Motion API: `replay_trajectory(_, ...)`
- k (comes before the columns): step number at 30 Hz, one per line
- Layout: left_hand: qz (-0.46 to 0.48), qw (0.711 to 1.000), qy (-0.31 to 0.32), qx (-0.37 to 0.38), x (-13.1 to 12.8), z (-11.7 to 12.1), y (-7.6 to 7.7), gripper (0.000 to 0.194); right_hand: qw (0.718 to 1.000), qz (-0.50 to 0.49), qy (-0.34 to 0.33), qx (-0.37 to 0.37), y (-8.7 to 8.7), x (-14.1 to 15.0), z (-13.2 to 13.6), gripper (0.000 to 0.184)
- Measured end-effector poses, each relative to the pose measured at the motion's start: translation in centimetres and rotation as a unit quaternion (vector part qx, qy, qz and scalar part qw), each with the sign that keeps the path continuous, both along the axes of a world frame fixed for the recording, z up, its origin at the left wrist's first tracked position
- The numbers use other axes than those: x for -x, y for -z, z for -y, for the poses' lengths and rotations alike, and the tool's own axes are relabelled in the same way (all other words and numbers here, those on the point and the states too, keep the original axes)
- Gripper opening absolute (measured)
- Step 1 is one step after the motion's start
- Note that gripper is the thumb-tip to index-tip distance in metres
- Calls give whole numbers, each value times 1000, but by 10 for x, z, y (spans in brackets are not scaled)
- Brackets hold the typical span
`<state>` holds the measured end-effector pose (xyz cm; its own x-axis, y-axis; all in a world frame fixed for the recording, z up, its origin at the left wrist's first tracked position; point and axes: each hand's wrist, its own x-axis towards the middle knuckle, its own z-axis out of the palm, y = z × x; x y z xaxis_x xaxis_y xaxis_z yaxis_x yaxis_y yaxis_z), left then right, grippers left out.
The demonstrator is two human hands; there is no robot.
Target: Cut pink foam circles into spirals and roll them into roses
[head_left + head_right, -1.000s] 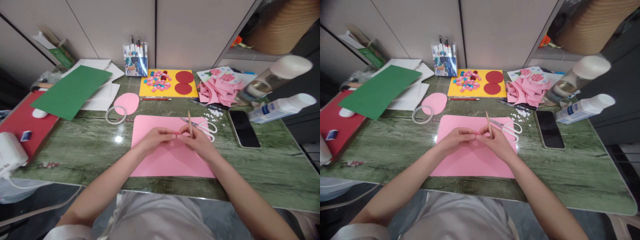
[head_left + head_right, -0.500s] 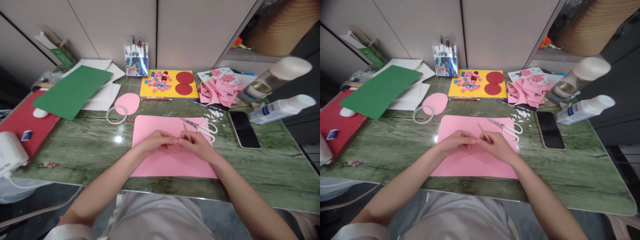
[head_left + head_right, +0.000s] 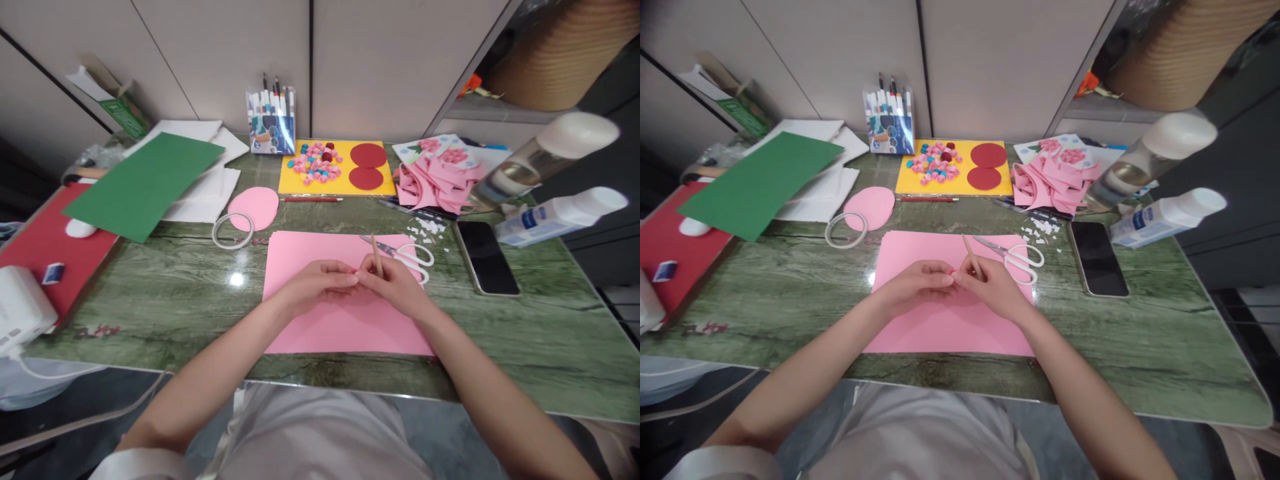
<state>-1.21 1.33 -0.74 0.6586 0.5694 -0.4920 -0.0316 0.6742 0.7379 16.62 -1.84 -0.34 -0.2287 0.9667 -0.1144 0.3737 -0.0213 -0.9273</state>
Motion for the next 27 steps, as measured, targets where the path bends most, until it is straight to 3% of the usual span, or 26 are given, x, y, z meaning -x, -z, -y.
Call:
replay_trajectory(6, 31, 998, -50, -9, 0, 0, 2, 25, 994, -93, 2, 50, -1, 2, 2, 31)
replay_trajectory(16, 41, 988, -101, -107, 2, -2, 0, 22, 995, -87, 23, 53, 0, -1, 1, 33)
replay_trajectory(22, 24, 980, -83, -179, 2, 0, -2, 20, 996, -80, 17, 47, -3, 0, 2, 31)
replay_trajectory(27, 25, 955, -60, -290, 5, 4, -8, 14, 996, -71, 19, 45, -6, 0, 3, 30)
